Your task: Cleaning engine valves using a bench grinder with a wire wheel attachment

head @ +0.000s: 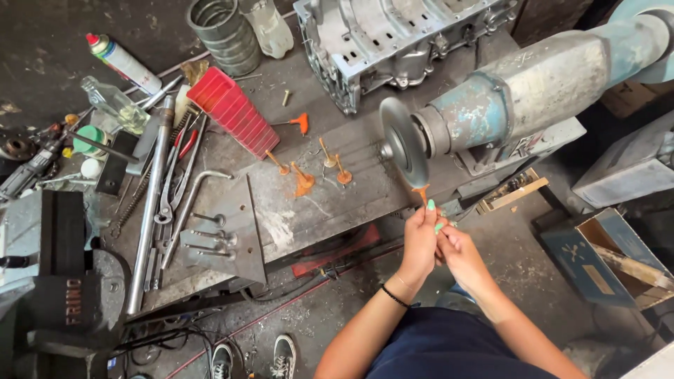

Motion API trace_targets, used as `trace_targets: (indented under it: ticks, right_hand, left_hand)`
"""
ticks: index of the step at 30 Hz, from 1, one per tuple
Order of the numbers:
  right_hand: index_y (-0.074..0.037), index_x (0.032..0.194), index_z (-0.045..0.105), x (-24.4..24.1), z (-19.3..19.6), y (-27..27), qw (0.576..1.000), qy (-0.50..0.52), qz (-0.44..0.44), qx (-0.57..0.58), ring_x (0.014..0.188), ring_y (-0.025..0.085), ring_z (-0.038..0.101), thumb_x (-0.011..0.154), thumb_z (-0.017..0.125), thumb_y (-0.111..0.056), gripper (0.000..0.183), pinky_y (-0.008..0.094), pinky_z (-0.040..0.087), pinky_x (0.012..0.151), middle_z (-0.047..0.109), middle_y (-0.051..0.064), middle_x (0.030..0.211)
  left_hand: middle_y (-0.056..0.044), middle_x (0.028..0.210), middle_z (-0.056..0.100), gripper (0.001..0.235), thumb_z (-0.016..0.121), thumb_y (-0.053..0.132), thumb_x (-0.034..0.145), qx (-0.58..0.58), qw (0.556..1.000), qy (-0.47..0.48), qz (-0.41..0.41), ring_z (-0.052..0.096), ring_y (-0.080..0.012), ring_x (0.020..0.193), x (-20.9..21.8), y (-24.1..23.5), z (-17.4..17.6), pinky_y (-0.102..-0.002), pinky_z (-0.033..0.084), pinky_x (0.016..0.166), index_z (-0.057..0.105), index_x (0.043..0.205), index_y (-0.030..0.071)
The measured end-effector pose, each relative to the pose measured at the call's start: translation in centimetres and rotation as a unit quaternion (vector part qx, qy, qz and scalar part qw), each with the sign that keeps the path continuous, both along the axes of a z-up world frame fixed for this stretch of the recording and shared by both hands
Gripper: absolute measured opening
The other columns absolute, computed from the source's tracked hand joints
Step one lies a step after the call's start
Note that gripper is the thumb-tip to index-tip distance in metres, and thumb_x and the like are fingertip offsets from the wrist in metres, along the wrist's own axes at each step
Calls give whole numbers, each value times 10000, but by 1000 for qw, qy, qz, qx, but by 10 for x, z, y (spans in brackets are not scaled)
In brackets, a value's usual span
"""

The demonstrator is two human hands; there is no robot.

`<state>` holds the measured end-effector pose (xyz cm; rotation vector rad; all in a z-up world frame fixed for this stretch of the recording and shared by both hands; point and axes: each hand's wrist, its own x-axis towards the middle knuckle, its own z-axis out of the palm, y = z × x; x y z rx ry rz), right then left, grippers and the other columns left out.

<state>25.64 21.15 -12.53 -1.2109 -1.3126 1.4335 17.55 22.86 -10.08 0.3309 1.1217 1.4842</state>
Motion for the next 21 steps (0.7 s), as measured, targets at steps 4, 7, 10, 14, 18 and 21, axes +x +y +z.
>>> trace_targets:
  ticks: [4, 7, 10, 14, 18, 21]
  right_hand:
    - [-108, 693, 614, 5, -2, -1, 1000, 6, 0, 2, 439, 89, 408, 977, 541, -63, 297, 218, 395, 457, 452, -21, 476]
    - [-93, 663, 629, 8, 5, -4, 998, -54, 10, 16, 449, 102, 404, 963, 578, -80, 304, 240, 399, 442, 478, -15, 459]
    - [-108, 666, 621, 4, 11, -3, 998, -50, 14, 27, 462, 98, 406, 962, 585, -71, 300, 241, 413, 464, 473, -20, 474]
    - [-114, 680, 636, 3, -16, -1, 997, -64, 32, 20, 451, 89, 410, 967, 585, -109, 292, 232, 405, 454, 478, -31, 470]
    - [-123, 744, 663, -8, -5, 5, 990, -110, 62, 62, 479, 87, 448, 955, 600, -129, 220, 241, 405, 448, 496, -17, 475]
    - [-36, 917, 685, -8, 70, -8, 981, -115, 66, 143, 781, 147, 584, 923, 569, -1, 121, 386, 532, 822, 672, 103, 724]
  left_hand:
    - [42, 618, 434, 282, 438, 176, 1086, 19, 1000, -9, -13, 481, -93, 556, -1, -6, 22, -212, 460, 585, 567, 864, 60]
    - [45, 626, 416, 287, 433, 196, 1098, 39, 999, -8, -24, 466, -81, 562, 1, -12, 21, -213, 466, 598, 566, 882, 62]
    - [40, 619, 417, 297, 433, 192, 1099, 56, 998, -4, -17, 474, -93, 555, -3, -12, 28, -223, 477, 604, 565, 869, 59]
    - [57, 629, 417, 304, 432, 181, 1092, 53, 998, 19, 4, 451, -64, 573, -11, -18, 35, -196, 446, 609, 569, 844, 71]
    - [54, 625, 447, 294, 456, 178, 1081, 97, 991, 91, 27, 450, -48, 599, -27, -22, 68, -202, 438, 624, 563, 818, 99]
    - [-46, 646, 598, 332, 473, 199, 1075, 140, 959, 247, 15, 538, -128, 663, -26, -42, 85, -319, 483, 661, 575, 792, 60]
